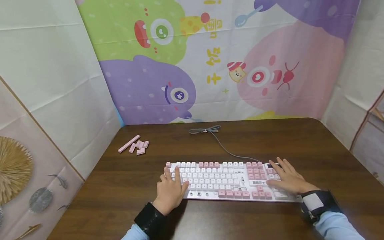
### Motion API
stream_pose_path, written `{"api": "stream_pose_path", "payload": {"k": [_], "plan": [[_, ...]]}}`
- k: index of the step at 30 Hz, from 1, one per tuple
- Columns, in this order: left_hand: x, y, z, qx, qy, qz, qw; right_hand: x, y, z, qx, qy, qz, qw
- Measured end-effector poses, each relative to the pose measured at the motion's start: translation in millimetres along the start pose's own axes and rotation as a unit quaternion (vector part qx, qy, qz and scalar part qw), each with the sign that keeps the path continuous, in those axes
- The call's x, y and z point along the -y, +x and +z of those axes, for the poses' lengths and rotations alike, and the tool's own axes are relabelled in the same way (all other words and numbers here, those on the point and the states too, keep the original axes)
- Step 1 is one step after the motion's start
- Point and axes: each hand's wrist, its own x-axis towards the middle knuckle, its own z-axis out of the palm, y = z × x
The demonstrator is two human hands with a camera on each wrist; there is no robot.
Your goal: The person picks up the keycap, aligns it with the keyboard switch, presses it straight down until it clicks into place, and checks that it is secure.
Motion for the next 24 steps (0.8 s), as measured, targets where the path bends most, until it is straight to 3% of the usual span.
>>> {"api": "stream_pose_path", "payload": {"k": [12,24], "plan": [[-8.8,-5.9,-0.6,-0.011,0.013,-0.005,0.9998,-1.7,-7.0,-1.6,-0.014,-0.023,0.007,0.9996],[-18.0,-9.6,-3.5,0.010,0.018,-0.008,0.9998,-13.8,-14.4,0.4,-0.013,-0.027,0.009,0.9995]]}}
